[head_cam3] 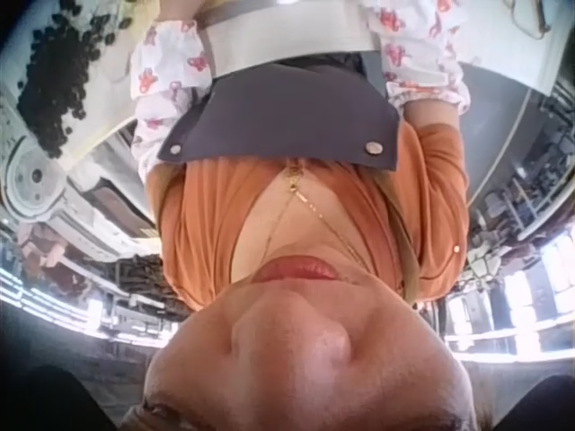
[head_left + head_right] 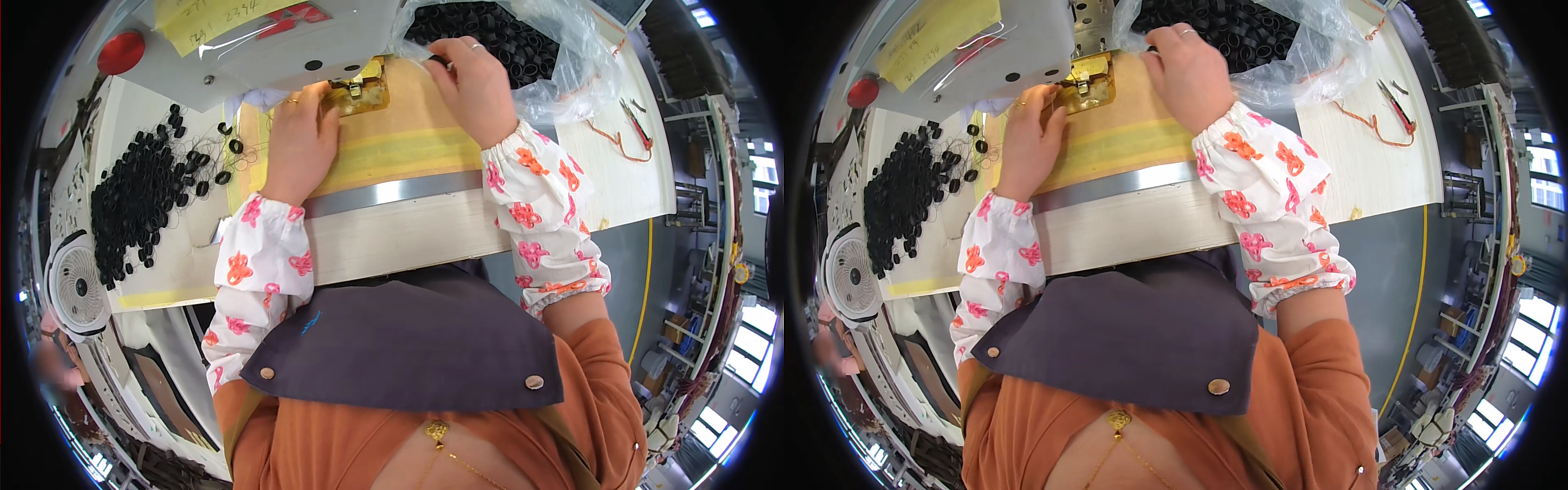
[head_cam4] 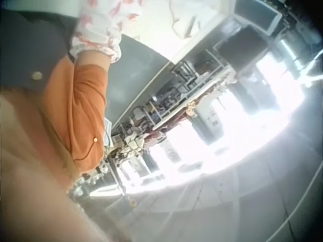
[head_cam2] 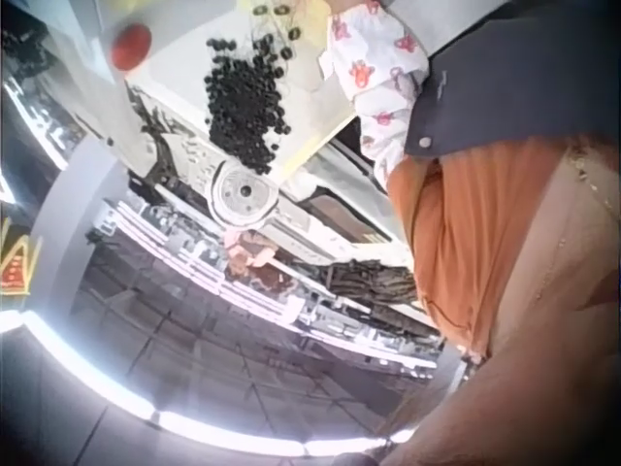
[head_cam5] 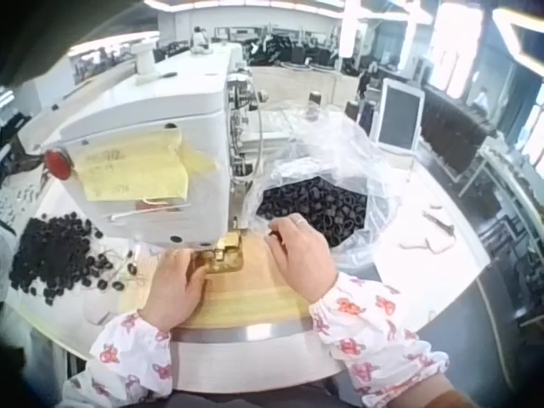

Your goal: The person is using a sewing machine to join small fabric or leather components together.

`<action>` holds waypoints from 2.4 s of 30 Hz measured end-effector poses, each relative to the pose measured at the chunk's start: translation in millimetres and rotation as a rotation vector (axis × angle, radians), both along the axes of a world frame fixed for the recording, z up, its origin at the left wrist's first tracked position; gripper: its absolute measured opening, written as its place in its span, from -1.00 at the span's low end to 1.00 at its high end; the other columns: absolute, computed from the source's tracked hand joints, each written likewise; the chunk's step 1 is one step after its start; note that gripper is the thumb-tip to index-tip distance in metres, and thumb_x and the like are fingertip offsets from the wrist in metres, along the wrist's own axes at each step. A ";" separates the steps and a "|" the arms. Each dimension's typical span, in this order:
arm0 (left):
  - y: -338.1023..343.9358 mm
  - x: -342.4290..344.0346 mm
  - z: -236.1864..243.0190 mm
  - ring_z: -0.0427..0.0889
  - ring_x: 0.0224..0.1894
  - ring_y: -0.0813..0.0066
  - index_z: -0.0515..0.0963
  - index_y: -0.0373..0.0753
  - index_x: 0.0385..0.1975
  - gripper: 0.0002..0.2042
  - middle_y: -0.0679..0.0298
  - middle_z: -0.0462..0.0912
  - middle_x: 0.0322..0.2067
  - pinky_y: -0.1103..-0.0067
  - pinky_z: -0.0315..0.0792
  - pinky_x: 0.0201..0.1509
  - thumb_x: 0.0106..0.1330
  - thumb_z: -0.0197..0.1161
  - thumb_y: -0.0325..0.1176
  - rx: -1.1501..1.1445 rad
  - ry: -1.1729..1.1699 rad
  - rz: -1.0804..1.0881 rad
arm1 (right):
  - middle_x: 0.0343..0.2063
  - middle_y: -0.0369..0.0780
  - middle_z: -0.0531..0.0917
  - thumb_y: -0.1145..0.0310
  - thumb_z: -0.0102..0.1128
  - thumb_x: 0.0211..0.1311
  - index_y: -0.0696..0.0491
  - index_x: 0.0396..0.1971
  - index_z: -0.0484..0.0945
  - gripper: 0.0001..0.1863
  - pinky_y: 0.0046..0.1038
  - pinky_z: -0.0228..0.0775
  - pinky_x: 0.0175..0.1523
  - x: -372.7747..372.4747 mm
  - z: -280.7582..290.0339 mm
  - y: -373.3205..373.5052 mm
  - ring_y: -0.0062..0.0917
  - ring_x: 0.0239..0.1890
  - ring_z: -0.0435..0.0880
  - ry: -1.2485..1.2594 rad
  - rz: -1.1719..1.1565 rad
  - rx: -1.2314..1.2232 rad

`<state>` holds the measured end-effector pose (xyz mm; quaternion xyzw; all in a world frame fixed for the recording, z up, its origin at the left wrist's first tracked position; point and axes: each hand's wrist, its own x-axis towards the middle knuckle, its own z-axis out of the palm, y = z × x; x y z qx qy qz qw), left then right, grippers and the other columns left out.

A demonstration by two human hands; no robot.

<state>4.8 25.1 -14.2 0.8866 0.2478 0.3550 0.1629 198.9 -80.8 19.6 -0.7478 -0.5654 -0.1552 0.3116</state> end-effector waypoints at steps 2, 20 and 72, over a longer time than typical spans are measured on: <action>-3.4 8.7 -0.4 0.44 -0.33 0.08 0.39 -0.29 -0.22 -0.74 0.07 0.51 -0.39 0.33 0.31 -0.24 0.07 0.12 -0.42 0.010 0.041 0.035 | -0.53 -0.23 0.56 0.45 0.09 0.07 0.12 -0.30 0.52 -0.83 -0.61 0.40 -0.38 -12.8 0.2 6.0 -0.55 -0.55 0.53 0.292 0.351 0.066; 0.8 7.5 4.5 0.50 -0.54 0.24 0.52 -0.32 -0.44 -0.79 0.09 0.53 -0.58 0.50 0.36 -0.45 0.18 0.10 -0.28 -0.358 -0.070 0.024 | -0.45 -0.26 0.54 0.52 0.25 -0.04 0.24 -0.31 0.45 -0.74 -0.66 0.45 -0.31 -36.7 -10.8 10.9 -0.71 -0.46 0.53 1.129 0.409 -0.256; 4.1 11.1 6.7 0.50 -0.60 0.60 0.58 -0.26 -0.40 -0.82 0.29 0.57 -0.64 0.69 0.35 -0.45 0.05 0.21 -0.31 -0.591 -0.022 -0.022 | -0.57 -0.23 0.57 0.53 0.25 -0.15 0.18 -0.49 0.50 -0.84 -0.60 0.39 -0.44 -45.7 -26.7 25.1 -0.61 -0.56 0.53 0.629 0.377 0.007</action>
